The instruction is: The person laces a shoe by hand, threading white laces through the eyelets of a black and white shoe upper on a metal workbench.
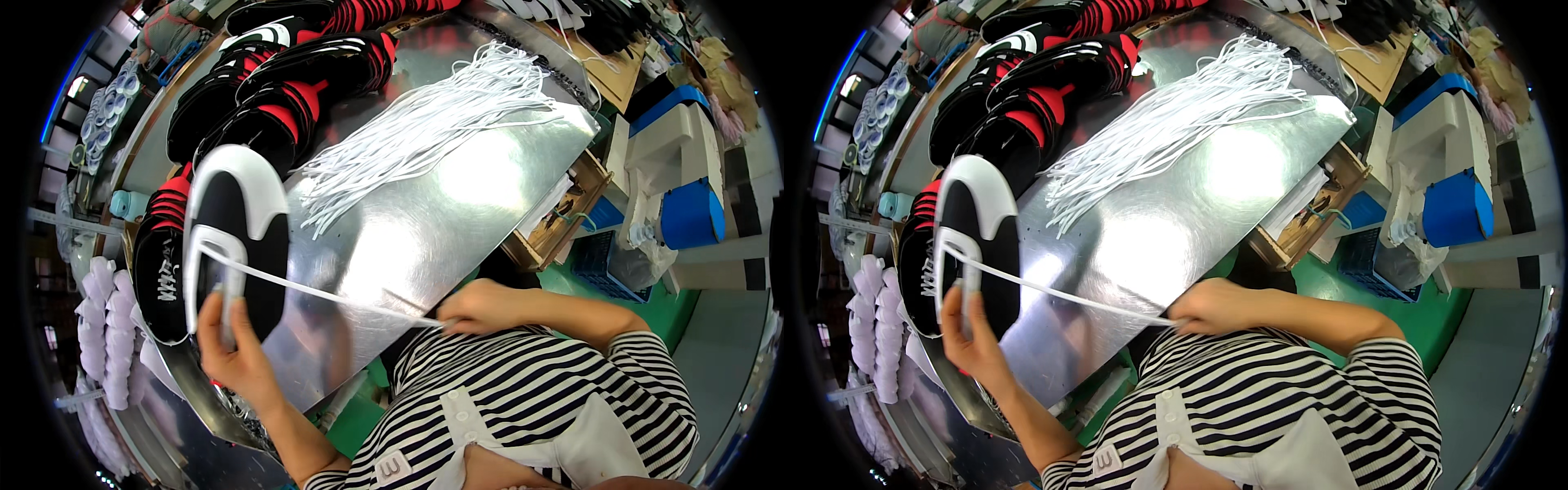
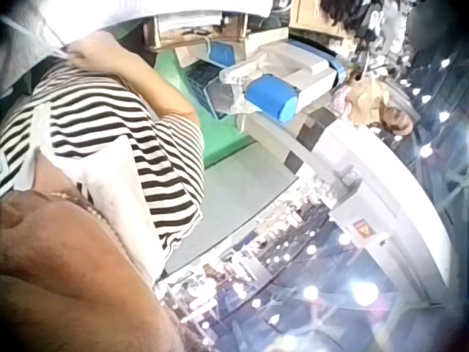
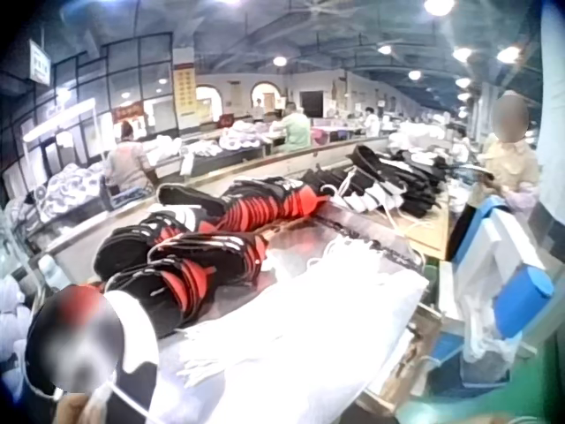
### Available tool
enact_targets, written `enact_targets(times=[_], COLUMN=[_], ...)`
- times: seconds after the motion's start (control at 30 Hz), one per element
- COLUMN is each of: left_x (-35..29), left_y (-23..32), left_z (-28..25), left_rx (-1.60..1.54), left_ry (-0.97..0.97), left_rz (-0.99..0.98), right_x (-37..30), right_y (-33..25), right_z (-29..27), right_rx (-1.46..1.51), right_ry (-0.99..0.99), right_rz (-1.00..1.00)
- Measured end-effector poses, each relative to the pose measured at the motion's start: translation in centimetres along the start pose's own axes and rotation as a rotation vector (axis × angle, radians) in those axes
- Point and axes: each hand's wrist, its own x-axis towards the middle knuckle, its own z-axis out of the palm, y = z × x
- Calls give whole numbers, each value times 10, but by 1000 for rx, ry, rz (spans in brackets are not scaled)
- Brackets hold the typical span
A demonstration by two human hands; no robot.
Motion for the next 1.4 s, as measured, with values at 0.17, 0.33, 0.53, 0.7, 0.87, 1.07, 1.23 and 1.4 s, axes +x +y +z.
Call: enact_targets(times=[0.17, 0.33, 0.53, 0.7, 0.87, 1.07, 1.23, 1.4], left_x=[12, -38, -42, -38, -26, -25, -24, -16], left_y=[28, 1, 8, 14, 31, 34, 28, 31], left_z=[5, 77, 85, 81, 82, 90, 93, 92], left_rx=[-101, 25, 88, 172, 273, 322, 225, 127], left_ry=[-179, -640, -748, -799, -903, -928, -942, -930], left_rz=[-69, 146, 157, 165, 214, 231, 168, 102], right_x=[-65, -33, 45, 65, 100, 81, 70, 92], right_y=[2, -28, -22, -34, -5, -11, -21, -4], right_z=[-20, -42, -58, -82, -71, -139, -114, -82], right_rx=[89, 846, 737, 886, 771, 723, 889, 843], right_ry=[52, 279, 395, 423, 604, 832, 538, 539], right_rz=[346, 242, 79, -4, -83, -272, -101, -31])
